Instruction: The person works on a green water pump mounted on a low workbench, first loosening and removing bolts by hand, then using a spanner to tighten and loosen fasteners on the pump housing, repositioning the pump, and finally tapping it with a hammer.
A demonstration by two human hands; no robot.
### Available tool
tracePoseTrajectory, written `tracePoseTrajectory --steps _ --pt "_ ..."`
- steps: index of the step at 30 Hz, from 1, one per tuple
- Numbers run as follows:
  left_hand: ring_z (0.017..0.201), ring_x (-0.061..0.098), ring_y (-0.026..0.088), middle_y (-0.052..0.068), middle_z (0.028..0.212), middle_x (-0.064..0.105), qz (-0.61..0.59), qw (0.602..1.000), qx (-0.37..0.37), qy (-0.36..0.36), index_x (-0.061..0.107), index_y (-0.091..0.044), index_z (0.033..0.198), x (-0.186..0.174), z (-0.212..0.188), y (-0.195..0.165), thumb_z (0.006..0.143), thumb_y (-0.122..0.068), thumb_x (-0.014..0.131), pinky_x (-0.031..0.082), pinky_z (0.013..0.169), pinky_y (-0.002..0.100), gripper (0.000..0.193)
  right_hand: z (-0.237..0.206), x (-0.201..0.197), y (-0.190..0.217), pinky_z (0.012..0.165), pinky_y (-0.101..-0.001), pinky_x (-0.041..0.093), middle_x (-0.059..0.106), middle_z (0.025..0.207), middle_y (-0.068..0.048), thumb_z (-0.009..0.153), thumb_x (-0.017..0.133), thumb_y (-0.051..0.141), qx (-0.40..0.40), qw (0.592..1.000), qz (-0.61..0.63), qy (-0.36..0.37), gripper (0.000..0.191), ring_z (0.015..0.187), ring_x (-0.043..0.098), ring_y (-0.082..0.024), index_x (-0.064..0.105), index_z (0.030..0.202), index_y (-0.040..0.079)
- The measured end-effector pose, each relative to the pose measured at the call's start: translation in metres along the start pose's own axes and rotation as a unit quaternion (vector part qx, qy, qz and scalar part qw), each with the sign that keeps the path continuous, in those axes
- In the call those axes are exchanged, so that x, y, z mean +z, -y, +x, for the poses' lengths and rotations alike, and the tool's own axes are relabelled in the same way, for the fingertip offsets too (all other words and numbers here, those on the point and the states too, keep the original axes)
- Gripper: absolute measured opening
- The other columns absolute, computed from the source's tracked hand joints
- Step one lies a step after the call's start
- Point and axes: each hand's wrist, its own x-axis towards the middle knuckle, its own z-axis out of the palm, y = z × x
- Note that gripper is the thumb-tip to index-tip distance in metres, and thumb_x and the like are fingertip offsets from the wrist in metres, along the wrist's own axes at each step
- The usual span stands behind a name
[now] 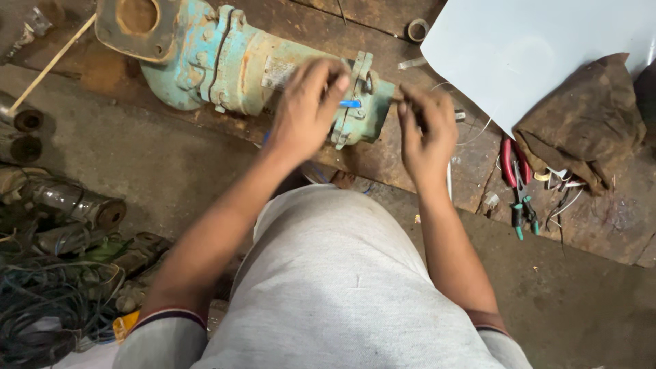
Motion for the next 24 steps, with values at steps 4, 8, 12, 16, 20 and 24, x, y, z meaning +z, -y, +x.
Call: tracePoseTrajectory --steps 4,8,12,16,20,24 --pt "0.104 0.057 0.027 0.009 0.102 0.068 0.077 0.997 0.026 0.015 0.067 -0.004 0.109 0.004 0.040 0.034 0.103 -0.037 0.067 0.048 0.093 0.045 0.033 0.033 0.031 -0.042 0.086 -0.0228 0.052 0.067 0.103 0.000 0.102 0.073 0.004 0.073 0.984 0.160 -0.023 0.017 0.096 0.063 -0.008 0.061 0.115 0.003" --pt "0.106 0.060 0.030 0.006 0.103 0.074 0.038 0.998 0.045 0.012 0.074 -0.009 0.107 0.013 0.063 0.052 0.093 -0.027 0.078 0.049 0.092 0.044 0.024 0.049 0.057 -0.064 0.074 -0.0229 0.045 0.057 0.091 0.003 0.101 0.077 0.006 0.120 0.973 0.195 -0.029 0.020 0.083 0.052 -0.007 0.058 0.106 0.004" --pt "0.105 0.061 0.031 0.007 0.100 0.077 0.024 0.998 0.025 0.046 0.075 -0.010 0.102 0.016 0.068 0.060 0.088 -0.026 0.083 0.049 0.090 0.045 0.023 0.048 0.062 -0.070 0.070 -0.0219 0.041 0.056 0.086 0.005 0.100 0.077 0.006 0.172 0.951 0.254 -0.044 0.019 0.078 0.050 -0.005 0.059 0.103 0.006" --pt "0.100 0.063 0.032 0.009 0.097 0.076 0.023 0.998 0.010 0.061 0.076 -0.009 0.099 0.018 0.071 0.066 0.085 -0.028 0.085 0.049 0.088 0.046 0.025 0.040 0.062 -0.069 0.070 -0.0211 0.042 0.062 0.088 0.003 0.096 0.079 0.007 0.227 0.930 0.285 -0.048 0.018 0.078 0.053 -0.005 0.062 0.102 0.006" --pt "0.098 0.064 0.033 0.009 0.096 0.076 0.019 0.998 0.004 0.064 0.077 -0.010 0.099 0.020 0.072 0.069 0.084 -0.029 0.085 0.050 0.087 0.046 0.025 0.032 0.070 -0.072 0.075 -0.0238 0.049 0.068 0.093 0.001 0.094 0.081 0.011 0.220 0.913 0.338 -0.069 0.021 0.083 0.061 -0.007 0.063 0.103 0.004" --pt "0.098 0.064 0.034 0.013 0.095 0.074 0.036 0.997 0.001 0.069 0.078 -0.012 0.099 0.021 0.070 0.070 0.084 -0.031 0.086 0.050 0.086 0.047 0.026 0.031 0.071 -0.079 0.093 -0.0252 0.050 0.073 0.114 -0.003 0.102 0.078 0.014 0.167 0.959 0.230 -0.012 0.019 0.105 0.065 -0.010 0.075 0.112 -0.002"
